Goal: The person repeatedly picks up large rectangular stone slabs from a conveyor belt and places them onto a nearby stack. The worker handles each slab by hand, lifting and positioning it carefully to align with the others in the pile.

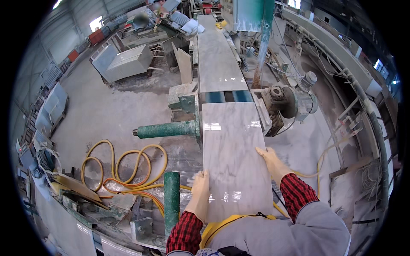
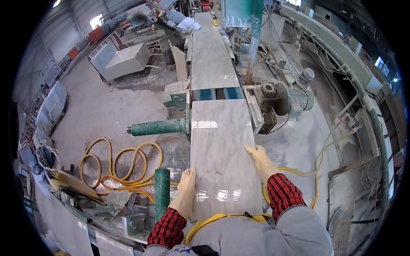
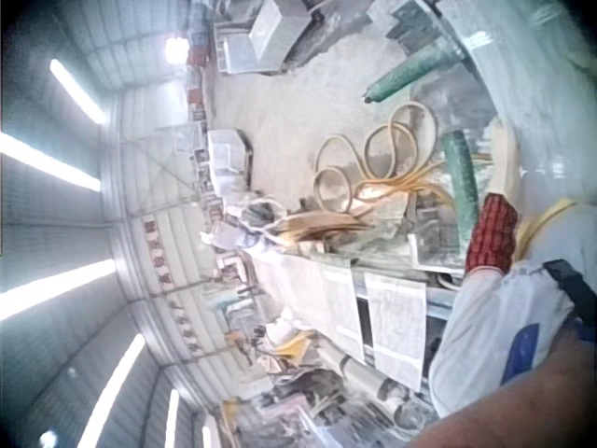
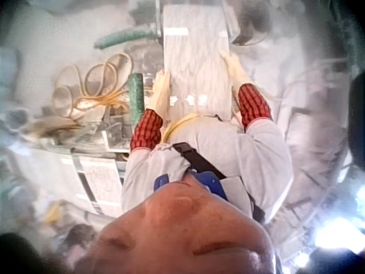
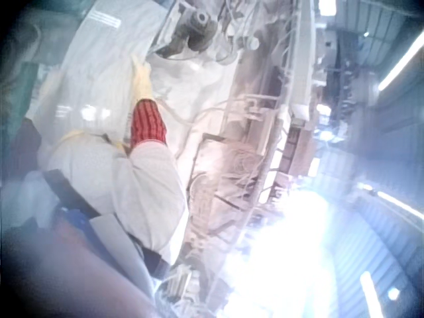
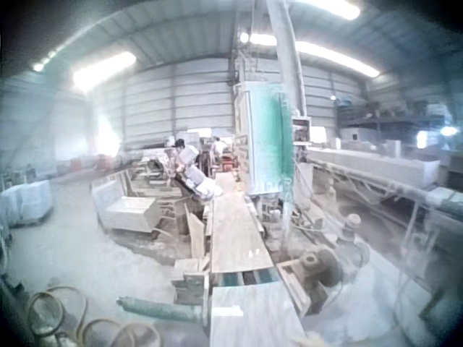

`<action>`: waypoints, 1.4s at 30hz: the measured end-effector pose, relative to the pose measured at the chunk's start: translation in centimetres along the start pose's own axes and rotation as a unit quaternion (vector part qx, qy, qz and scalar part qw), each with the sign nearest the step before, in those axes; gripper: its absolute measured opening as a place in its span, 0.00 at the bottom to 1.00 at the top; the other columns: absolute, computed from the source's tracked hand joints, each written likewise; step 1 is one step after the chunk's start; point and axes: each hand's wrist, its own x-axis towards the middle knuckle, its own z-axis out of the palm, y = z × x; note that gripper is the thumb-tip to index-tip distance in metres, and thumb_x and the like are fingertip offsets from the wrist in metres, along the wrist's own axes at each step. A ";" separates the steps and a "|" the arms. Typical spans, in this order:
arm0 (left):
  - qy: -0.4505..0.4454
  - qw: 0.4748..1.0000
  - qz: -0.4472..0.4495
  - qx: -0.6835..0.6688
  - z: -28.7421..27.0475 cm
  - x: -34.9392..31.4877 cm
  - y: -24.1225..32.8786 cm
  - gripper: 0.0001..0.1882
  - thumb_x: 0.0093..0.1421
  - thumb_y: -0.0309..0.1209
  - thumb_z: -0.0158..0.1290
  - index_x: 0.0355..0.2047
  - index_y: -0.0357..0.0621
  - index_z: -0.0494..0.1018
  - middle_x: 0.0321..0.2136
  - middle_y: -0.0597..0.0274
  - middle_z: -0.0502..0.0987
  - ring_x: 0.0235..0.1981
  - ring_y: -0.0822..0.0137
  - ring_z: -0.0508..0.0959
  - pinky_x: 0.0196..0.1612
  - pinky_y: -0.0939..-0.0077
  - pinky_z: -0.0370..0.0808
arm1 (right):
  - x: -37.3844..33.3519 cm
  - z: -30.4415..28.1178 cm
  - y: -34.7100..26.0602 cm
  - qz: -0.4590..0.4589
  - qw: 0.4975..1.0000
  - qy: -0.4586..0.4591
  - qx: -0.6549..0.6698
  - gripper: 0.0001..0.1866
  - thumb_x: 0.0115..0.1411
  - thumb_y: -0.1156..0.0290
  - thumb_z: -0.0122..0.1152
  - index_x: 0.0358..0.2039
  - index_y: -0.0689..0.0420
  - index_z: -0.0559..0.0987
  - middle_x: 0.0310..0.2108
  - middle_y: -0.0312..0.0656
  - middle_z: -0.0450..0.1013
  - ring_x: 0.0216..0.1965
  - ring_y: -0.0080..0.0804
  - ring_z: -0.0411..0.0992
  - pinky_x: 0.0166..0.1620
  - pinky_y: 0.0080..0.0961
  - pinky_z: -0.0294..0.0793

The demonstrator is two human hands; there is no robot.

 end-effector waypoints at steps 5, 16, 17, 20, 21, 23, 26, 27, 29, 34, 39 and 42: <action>-0.036 0.989 -0.116 -0.080 -0.8 3.2 2.7 0.31 0.73 0.60 0.44 0.58 0.50 0.76 0.61 0.52 0.77 0.61 0.52 0.76 0.60 0.57 0.73 | -6.3 -0.9 1.0 -0.008 0.995 0.013 -0.094 0.38 0.67 0.53 0.70 0.64 0.72 0.73 0.55 0.54 0.80 0.51 0.38 0.82 0.55 0.36 0.82; -0.006 0.972 -0.164 -0.166 -2.1 7.0 5.3 0.30 0.70 0.61 0.51 0.55 0.52 0.80 0.44 0.63 0.84 0.45 0.62 0.82 0.50 0.63 0.76 | -9.3 -0.3 0.5 0.012 0.987 -0.154 0.044 0.28 0.71 0.61 0.68 0.64 0.65 0.76 0.56 0.46 0.81 0.55 0.34 0.81 0.56 0.32 0.83; -0.001 0.971 -0.167 -0.174 -2.0 7.5 5.5 0.29 0.70 0.61 0.52 0.56 0.52 0.80 0.43 0.63 0.84 0.44 0.64 0.81 0.49 0.63 0.76 | -8.5 -0.4 0.6 0.022 0.988 -0.144 0.045 0.28 0.70 0.61 0.68 0.64 0.64 0.76 0.56 0.46 0.81 0.54 0.34 0.81 0.56 0.33 0.84; -0.002 0.961 -0.191 -0.199 -2.4 8.1 6.9 0.29 0.70 0.61 0.53 0.56 0.52 0.80 0.42 0.64 0.83 0.42 0.67 0.81 0.47 0.65 0.76 | -7.3 -0.4 0.0 0.015 0.992 -0.121 0.033 0.29 0.69 0.60 0.70 0.63 0.65 0.76 0.55 0.45 0.81 0.53 0.35 0.82 0.55 0.34 0.84; -0.005 0.957 -0.203 -0.207 -2.6 8.3 7.4 0.29 0.70 0.61 0.53 0.56 0.51 0.80 0.42 0.64 0.83 0.42 0.68 0.80 0.47 0.66 0.76 | -7.9 0.2 -1.0 -0.010 0.993 -0.117 0.019 0.29 0.69 0.60 0.70 0.63 0.66 0.76 0.55 0.45 0.81 0.53 0.35 0.82 0.55 0.35 0.83; 0.025 0.962 -0.180 -0.203 -1.5 9.1 6.6 0.29 0.70 0.60 0.53 0.55 0.50 0.80 0.40 0.65 0.83 0.41 0.69 0.80 0.46 0.66 0.77 | -6.8 0.1 -0.9 -0.014 0.993 -0.116 0.028 0.30 0.68 0.60 0.71 0.63 0.66 0.76 0.55 0.45 0.81 0.52 0.35 0.82 0.54 0.36 0.83; 0.012 0.956 -0.187 -0.226 -0.2 10.7 5.5 0.28 0.71 0.59 0.53 0.54 0.49 0.80 0.39 0.64 0.83 0.38 0.69 0.80 0.43 0.66 0.77 | -3.6 -1.2 1.4 0.023 0.991 -0.113 0.064 0.31 0.67 0.58 0.72 0.63 0.65 0.76 0.55 0.46 0.81 0.51 0.36 0.82 0.54 0.36 0.84; 0.004 0.951 -0.196 -0.240 0.0 11.4 5.0 0.28 0.72 0.59 0.52 0.54 0.48 0.80 0.39 0.64 0.83 0.37 0.69 0.80 0.42 0.67 0.77 | -3.6 -1.0 0.9 0.014 0.993 -0.110 0.051 0.31 0.67 0.58 0.72 0.63 0.65 0.76 0.55 0.46 0.81 0.51 0.36 0.82 0.54 0.36 0.84; 0.019 0.950 -0.171 -0.261 1.2 12.6 3.3 0.27 0.72 0.58 0.52 0.53 0.48 0.81 0.37 0.64 0.82 0.36 0.69 0.80 0.40 0.67 0.77 | -3.2 -0.7 0.3 0.006 0.994 -0.105 0.033 0.32 0.67 0.56 0.72 0.63 0.65 0.76 0.54 0.47 0.81 0.50 0.35 0.82 0.54 0.35 0.83; -0.026 0.936 -0.179 -0.302 0.4 12.8 5.1 0.25 0.73 0.56 0.52 0.52 0.48 0.81 0.34 0.65 0.81 0.34 0.70 0.78 0.37 0.67 0.76 | -2.3 -2.0 0.8 -0.072 0.989 -0.129 -0.022 0.32 0.68 0.53 0.70 0.61 0.66 0.78 0.52 0.46 0.82 0.50 0.33 0.82 0.52 0.32 0.83; 0.008 0.932 -0.171 -0.319 2.1 14.1 3.0 0.25 0.73 0.55 0.52 0.53 0.49 0.81 0.36 0.65 0.81 0.35 0.69 0.77 0.39 0.66 0.77 | -1.3 -2.3 0.8 -0.135 0.978 -0.136 -0.081 0.31 0.70 0.53 0.68 0.60 0.67 0.78 0.51 0.46 0.82 0.49 0.32 0.82 0.51 0.32 0.83; -0.016 0.929 -0.201 -0.311 1.0 13.6 4.9 0.26 0.72 0.56 0.51 0.56 0.50 0.80 0.42 0.62 0.81 0.41 0.67 0.78 0.45 0.64 0.78 | -2.7 -0.8 -2.0 -0.015 0.993 -0.113 0.019 0.28 0.70 0.56 0.69 0.59 0.66 0.80 0.51 0.45 0.83 0.49 0.30 0.82 0.52 0.30 0.82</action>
